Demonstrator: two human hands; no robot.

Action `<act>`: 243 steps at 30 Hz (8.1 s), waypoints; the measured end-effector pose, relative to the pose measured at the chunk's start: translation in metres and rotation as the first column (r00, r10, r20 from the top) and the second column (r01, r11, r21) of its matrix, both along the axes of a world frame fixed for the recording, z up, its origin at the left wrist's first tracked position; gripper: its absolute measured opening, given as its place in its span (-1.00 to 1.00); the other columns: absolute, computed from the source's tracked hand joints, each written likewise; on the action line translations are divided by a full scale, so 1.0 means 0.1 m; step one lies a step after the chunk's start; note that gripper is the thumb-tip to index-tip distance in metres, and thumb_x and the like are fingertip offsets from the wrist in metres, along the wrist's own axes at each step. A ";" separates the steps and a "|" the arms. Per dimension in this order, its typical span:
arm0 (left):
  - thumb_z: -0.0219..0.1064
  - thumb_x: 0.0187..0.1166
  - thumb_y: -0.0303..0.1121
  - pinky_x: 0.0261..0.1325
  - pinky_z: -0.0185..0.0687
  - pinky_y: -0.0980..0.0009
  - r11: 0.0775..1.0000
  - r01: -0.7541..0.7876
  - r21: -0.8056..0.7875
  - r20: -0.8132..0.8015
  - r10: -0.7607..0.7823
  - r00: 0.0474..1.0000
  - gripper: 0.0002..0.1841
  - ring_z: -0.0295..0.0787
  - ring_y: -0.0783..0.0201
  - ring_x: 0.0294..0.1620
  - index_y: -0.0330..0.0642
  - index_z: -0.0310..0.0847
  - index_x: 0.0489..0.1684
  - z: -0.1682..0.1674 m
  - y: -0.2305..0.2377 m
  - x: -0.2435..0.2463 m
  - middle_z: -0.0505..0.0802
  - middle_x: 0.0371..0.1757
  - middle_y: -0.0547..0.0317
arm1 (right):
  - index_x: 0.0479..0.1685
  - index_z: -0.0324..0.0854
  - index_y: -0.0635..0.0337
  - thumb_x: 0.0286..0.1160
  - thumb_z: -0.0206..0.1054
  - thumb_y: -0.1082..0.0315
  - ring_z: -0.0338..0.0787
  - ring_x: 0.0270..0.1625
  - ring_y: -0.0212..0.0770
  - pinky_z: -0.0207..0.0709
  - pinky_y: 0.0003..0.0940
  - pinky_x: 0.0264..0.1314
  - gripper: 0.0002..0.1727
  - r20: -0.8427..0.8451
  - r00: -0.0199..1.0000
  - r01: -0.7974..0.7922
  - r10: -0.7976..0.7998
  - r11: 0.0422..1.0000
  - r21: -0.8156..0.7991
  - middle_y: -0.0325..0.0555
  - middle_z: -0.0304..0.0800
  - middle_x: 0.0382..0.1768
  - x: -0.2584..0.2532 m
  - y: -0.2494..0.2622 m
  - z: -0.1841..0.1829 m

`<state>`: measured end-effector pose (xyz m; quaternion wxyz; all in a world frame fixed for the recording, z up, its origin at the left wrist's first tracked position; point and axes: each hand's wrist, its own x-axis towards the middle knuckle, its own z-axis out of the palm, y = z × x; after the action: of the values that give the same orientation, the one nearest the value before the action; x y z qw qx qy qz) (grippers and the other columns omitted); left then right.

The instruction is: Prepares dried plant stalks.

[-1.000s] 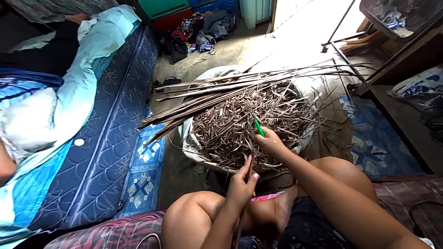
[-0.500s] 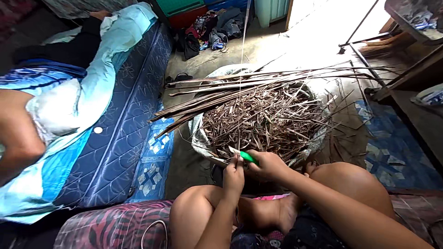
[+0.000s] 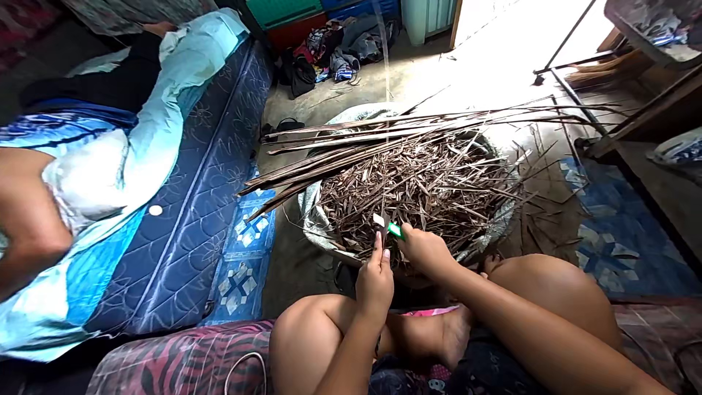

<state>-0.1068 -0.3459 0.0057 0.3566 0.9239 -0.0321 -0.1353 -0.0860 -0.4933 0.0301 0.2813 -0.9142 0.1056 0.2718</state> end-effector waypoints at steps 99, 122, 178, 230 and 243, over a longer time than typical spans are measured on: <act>0.00 0.84 -0.40 -0.85 0.19 0.64 0.677 -0.329 -0.658 -0.572 -0.166 0.803 -0.57 0.22 0.56 -0.90 -0.27 0.39 0.64 0.22 0.14 0.01 0.49 -0.74 0.34 | 0.27 0.59 0.22 0.82 0.06 0.11 0.82 0.21 0.27 0.60 0.30 0.18 -0.60 0.031 0.997 0.071 -0.070 0.997 -0.022 0.25 0.82 0.05 0.06 -0.32 0.09; 0.14 0.72 -0.52 -0.76 0.24 0.58 0.906 -0.162 -0.391 -0.428 -0.023 0.904 -0.72 0.32 0.50 -0.86 -0.41 0.58 0.29 0.12 0.04 -0.03 0.54 -0.76 0.32 | 0.14 0.67 0.21 0.75 0.16 0.19 0.77 0.25 0.28 0.53 0.36 0.19 -0.69 -0.052 0.970 -0.238 0.237 0.971 -0.006 0.24 0.82 0.07 0.05 -0.45 0.01; 0.10 0.80 -0.44 -0.70 0.45 0.59 0.853 -0.083 -0.516 -0.530 -0.241 0.813 -0.66 0.45 0.51 -0.81 -0.34 0.41 0.47 0.16 0.13 0.04 0.86 -0.32 0.10 | 0.15 0.52 0.28 0.77 0.15 0.26 0.50 -0.38 -0.33 0.43 -0.33 -0.24 -0.74 0.115 0.917 0.222 -0.382 0.728 0.649 -0.16 0.51 -0.34 -0.04 -0.20 -0.39; -0.16 0.92 -0.27 0.49 0.49 -0.07 0.991 0.028 0.132 -0.282 0.011 0.959 -0.52 0.71 -0.10 0.40 -0.24 0.36 0.69 0.15 0.00 0.19 0.78 0.32 -0.24 | 0.43 0.46 0.15 0.84 -0.02 0.11 0.82 0.19 0.27 0.60 0.30 0.19 -0.58 -0.067 0.986 -0.140 0.150 0.981 0.130 0.25 0.81 0.04 -0.30 0.05 0.09; -0.16 0.91 -0.32 0.44 0.52 -0.07 0.984 0.045 0.170 -0.278 0.004 0.961 -0.56 0.74 -0.13 0.33 -0.35 0.47 0.53 0.11 -0.01 0.20 0.79 0.22 -0.29 | 0.50 0.39 0.15 0.87 -0.11 0.18 0.82 0.27 0.24 0.63 0.24 0.22 -0.58 -0.117 0.985 -0.127 0.127 0.992 0.007 0.22 0.82 0.12 -0.25 0.26 -0.01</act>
<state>-0.0865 -0.3472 0.0165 0.2739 0.9231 0.0206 -0.2692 -0.1106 -0.4672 0.0287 0.2565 -0.9017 0.0633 0.3422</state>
